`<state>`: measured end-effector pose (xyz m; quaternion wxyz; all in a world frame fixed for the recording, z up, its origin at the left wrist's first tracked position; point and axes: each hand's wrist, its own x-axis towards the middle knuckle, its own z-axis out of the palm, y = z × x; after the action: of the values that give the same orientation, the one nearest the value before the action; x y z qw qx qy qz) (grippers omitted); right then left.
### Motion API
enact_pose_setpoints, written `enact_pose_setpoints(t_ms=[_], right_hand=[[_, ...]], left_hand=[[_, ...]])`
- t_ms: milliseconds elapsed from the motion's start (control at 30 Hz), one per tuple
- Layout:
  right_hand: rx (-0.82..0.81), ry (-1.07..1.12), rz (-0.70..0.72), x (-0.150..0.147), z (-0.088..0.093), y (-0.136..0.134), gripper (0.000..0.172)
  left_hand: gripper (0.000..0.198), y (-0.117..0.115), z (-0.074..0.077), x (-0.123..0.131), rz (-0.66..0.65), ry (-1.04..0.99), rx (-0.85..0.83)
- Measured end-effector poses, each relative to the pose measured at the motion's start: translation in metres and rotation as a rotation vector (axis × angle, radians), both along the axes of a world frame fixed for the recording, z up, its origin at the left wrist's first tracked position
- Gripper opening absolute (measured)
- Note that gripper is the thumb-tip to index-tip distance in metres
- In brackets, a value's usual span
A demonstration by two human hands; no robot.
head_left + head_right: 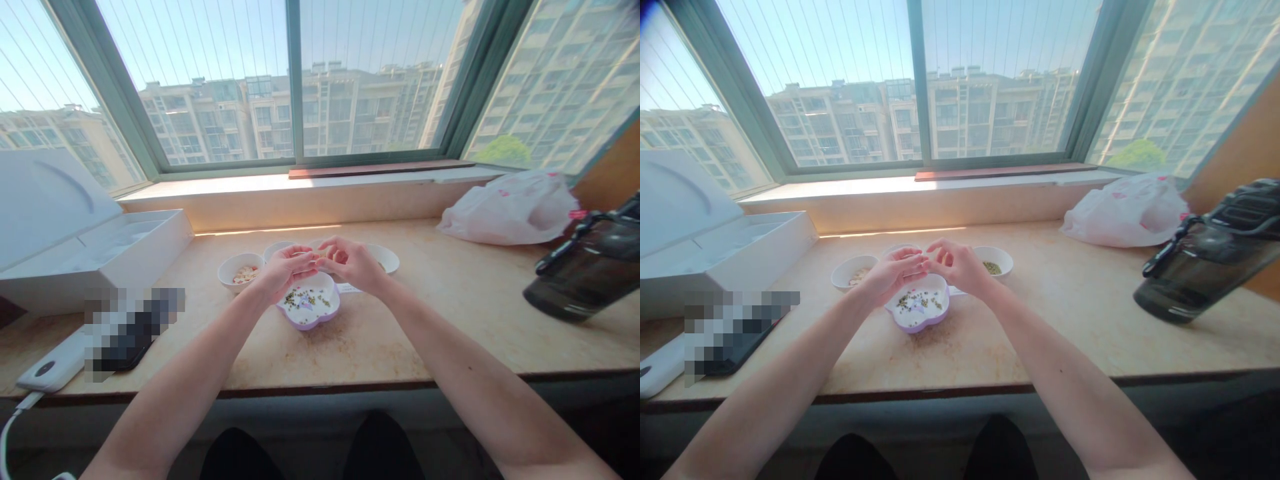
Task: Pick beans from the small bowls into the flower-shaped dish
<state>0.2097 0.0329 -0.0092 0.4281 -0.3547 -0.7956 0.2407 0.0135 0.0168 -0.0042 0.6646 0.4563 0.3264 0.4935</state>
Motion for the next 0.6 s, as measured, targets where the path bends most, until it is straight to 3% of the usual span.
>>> enact_pose_setpoints(t_ms=[133, 367, 600], right_hand=[[-0.011, -0.038, 0.002, -0.004, -0.002, -0.001, 0.025], [0.013, -0.087, -0.019, -0.003, 0.000, -0.001, 0.032], [0.048, -0.129, -0.037, -0.001, -0.001, -0.001, 0.026]], left_hand=[[0.023, -0.004, -0.002, 0.005, 0.004, 0.059, -0.010], [0.019, -0.007, -0.001, 0.005, 0.020, 0.172, 0.005], [0.034, -0.012, 0.008, 0.002, -0.066, 0.320, 0.097]])
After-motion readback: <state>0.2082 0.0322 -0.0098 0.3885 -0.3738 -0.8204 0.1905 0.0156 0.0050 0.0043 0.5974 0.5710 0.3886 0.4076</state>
